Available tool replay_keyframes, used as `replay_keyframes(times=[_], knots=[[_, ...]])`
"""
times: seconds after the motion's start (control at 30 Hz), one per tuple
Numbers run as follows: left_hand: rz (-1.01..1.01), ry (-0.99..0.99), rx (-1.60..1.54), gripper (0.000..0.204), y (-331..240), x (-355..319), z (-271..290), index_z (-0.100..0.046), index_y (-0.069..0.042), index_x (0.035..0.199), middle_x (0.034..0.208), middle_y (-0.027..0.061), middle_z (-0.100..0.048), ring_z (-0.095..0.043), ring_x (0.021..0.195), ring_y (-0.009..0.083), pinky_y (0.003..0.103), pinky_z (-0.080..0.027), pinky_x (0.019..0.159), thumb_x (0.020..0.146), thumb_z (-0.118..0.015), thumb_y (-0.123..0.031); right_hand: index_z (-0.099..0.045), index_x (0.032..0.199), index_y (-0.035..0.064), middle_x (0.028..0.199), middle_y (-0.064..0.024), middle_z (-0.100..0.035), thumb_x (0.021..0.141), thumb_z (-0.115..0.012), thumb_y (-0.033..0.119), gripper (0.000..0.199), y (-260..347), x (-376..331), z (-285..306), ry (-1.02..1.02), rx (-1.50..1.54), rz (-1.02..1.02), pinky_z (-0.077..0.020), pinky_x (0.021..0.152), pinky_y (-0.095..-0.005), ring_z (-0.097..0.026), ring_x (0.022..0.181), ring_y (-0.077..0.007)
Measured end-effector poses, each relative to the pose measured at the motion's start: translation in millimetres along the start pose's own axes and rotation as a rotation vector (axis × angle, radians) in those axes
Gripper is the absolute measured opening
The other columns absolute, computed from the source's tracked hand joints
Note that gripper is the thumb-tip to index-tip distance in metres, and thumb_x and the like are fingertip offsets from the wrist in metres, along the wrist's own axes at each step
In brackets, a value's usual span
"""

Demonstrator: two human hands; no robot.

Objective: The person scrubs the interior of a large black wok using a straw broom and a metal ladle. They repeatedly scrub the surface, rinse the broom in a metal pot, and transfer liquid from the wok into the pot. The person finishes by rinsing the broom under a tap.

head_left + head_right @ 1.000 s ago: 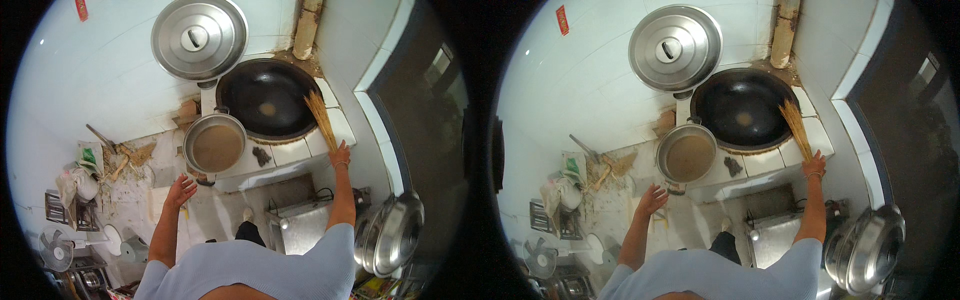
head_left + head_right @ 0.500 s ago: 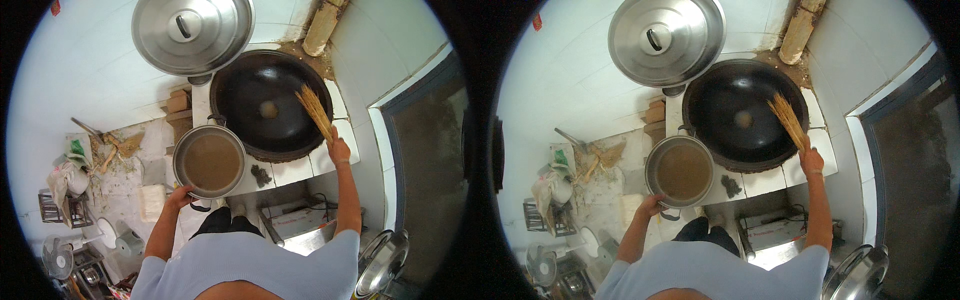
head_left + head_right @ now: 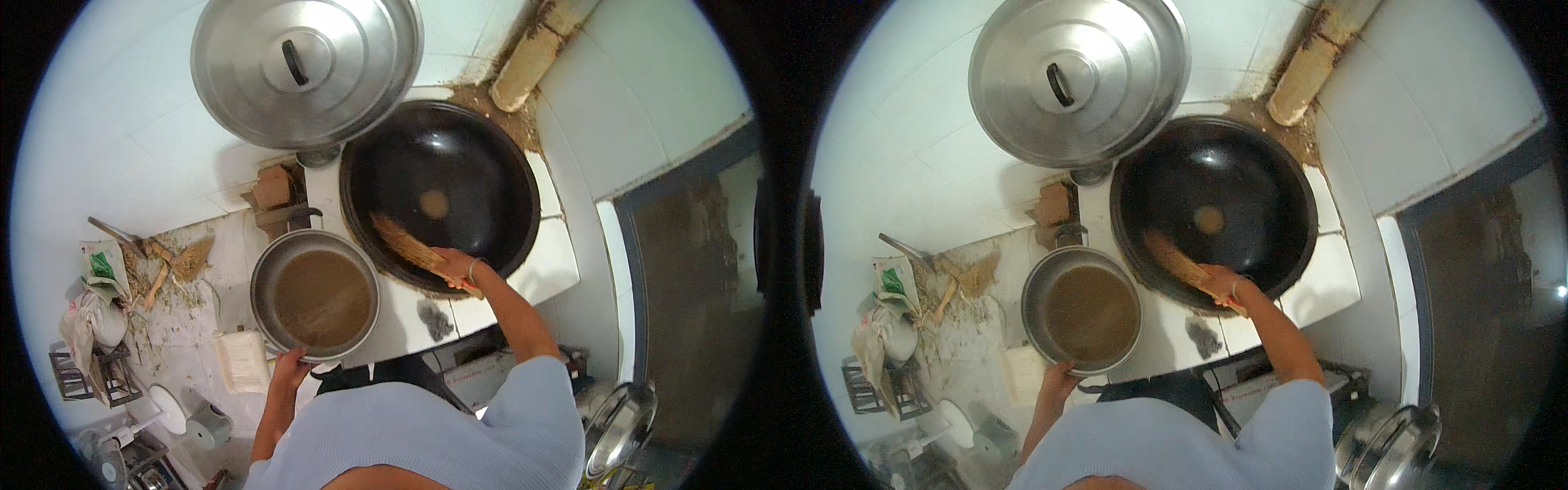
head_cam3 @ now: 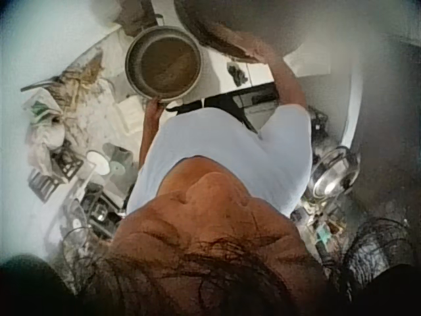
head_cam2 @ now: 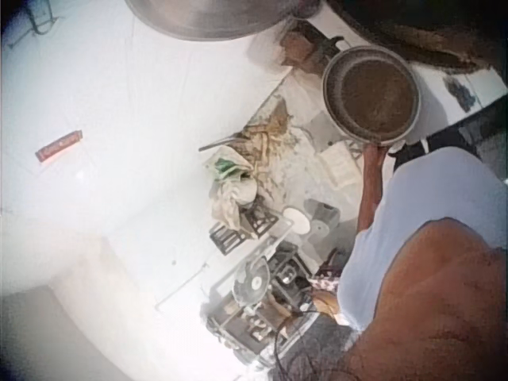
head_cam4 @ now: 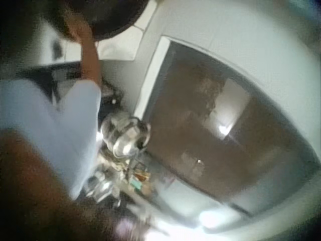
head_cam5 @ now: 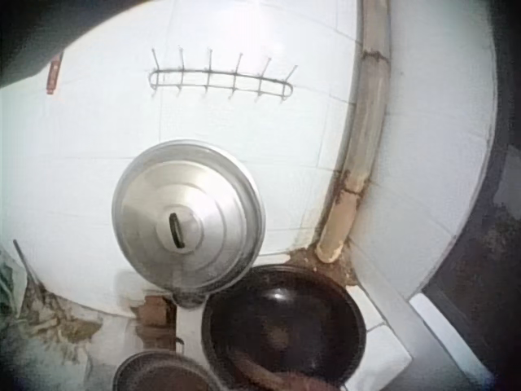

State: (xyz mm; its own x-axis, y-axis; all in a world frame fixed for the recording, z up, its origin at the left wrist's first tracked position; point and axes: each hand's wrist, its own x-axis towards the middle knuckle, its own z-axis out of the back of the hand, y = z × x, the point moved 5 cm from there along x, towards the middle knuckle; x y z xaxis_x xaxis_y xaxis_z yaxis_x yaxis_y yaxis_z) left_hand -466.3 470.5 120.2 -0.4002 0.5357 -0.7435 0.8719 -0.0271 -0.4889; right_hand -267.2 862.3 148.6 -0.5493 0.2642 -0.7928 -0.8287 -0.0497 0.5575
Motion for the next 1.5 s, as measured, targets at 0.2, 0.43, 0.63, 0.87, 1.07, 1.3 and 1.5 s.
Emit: replay_keyframes(times=[0.2, 0.43, 0.63, 0.87, 1.07, 1.3, 1.5], knots=[[-0.049, -0.174, -0.019, 0.052, -28.8, -4.6, 14.6, -0.03, 0.002, 0.125, 0.122, 0.0217, -0.041, -0.049, 0.106, 0.0368, 0.053, -0.047, 0.083, 0.075, -0.041, 0.007, -0.042, 0.123, 0.0083, 0.097, -0.018, -0.06, 0.087, -0.05, 0.033, 0.044, -115.8, 61.5, 153.0, -0.987, -0.182, -0.339, -0.0506, 0.064, -0.04, -0.063, 0.08, -0.0299], [-0.089, -0.308, -0.226, 0.052, -30.3, 19.9, 30.9, -0.032, 0.003, 0.122, 0.118, 0.0206, -0.044, -0.05, 0.104, 0.0375, 0.053, -0.046, 0.086, 0.072, -0.044, 0.005, -0.024, 0.137, 0.0134, 0.094, -0.0229, -0.06, 0.085, -0.055, 0.032, 0.064, -48.6, 237.0, 142.7, -0.582, -0.517, -0.041, -0.0477, 0.076, -0.0418, -0.059, 0.089, -0.034], [-0.167, -0.38, -0.187, 0.033, -45.0, 37.7, 15.2, -0.044, 0.005, 0.106, 0.103, 0.0141, -0.053, -0.057, 0.092, 0.0288, 0.043, -0.051, 0.074, 0.074, -0.045, 0.002, -0.028, 0.137, 0.0234, 0.109, -0.0216, -0.055, 0.083, -0.057, 0.034, 0.062, -17.2, 153.9, 95.8, -0.166, -1.015, 0.555, -0.0465, 0.083, -0.0406, -0.058, 0.092, -0.0335], [-0.133, -0.316, -0.156, 0.022, -57.2, 62.0, 29.1, -0.051, -0.001, 0.095, 0.093, 0.0087, -0.06, -0.061, 0.079, 0.0218, 0.035, -0.055, 0.064, 0.073, -0.052, -0.003, -0.039, 0.124, 0.0061, 0.105, -0.0189, -0.057, 0.088, -0.047, 0.023, 0.04, -130.9, 89.7, 238.7, -0.736, -0.81, -0.407, -0.0508, 0.075, -0.0415, -0.062, 0.088, -0.0291], [-0.119, -0.236, -0.045, 0.02, -65.3, 76.9, 51.8, -0.051, -0.001, 0.095, 0.089, 0.0094, -0.06, -0.061, 0.077, 0.022, 0.035, -0.055, 0.06, 0.076, -0.05, -0.004, -0.06, 0.1, 0.0012, 0.091, -0.0173, -0.062, 0.083, -0.055, 0.018, 0.025, -153.6, 148.1, 96.5, -0.205, -0.714, -0.134, -0.0489, 0.072, -0.0436, -0.06, 0.082, -0.0338], [-0.154, -0.297, -0.012, 0.024, -84.0, 84.9, 48.5, -0.049, 0.002, 0.1, 0.088, 0.0123, -0.06, -0.061, 0.069, 0.0229, 0.029, -0.052, 0.048, 0.077, -0.046, -0.004, -0.043, 0.121, 0.0092, 0.101, -0.0201, -0.058, 0.083, -0.056, 0.02, 0.041, 19.7, 82.2, -49.5, -0.108, -0.33, 0.624, -0.0465, 0.078, -0.0362, -0.058, 0.091, -0.0262], [-0.139, -0.094, 0.041, 0.035, -91.7, 114.1, 88.9, -0.046, -0.003, 0.11, 0.102, 0.0132, -0.057, -0.06, 0.08, 0.0242, 0.036, -0.056, 0.059, 0.075, -0.045, -0.004, -0.022, 0.136, 0.0027, 0.109, -0.0231, -0.055, 0.083, -0.054, 0.017, 0.064, 125.5, 2.1, -142.4, -0.092, 0.031, 0.785, -0.0441, 0.084, -0.0383, -0.055, 0.099, -0.0342]])
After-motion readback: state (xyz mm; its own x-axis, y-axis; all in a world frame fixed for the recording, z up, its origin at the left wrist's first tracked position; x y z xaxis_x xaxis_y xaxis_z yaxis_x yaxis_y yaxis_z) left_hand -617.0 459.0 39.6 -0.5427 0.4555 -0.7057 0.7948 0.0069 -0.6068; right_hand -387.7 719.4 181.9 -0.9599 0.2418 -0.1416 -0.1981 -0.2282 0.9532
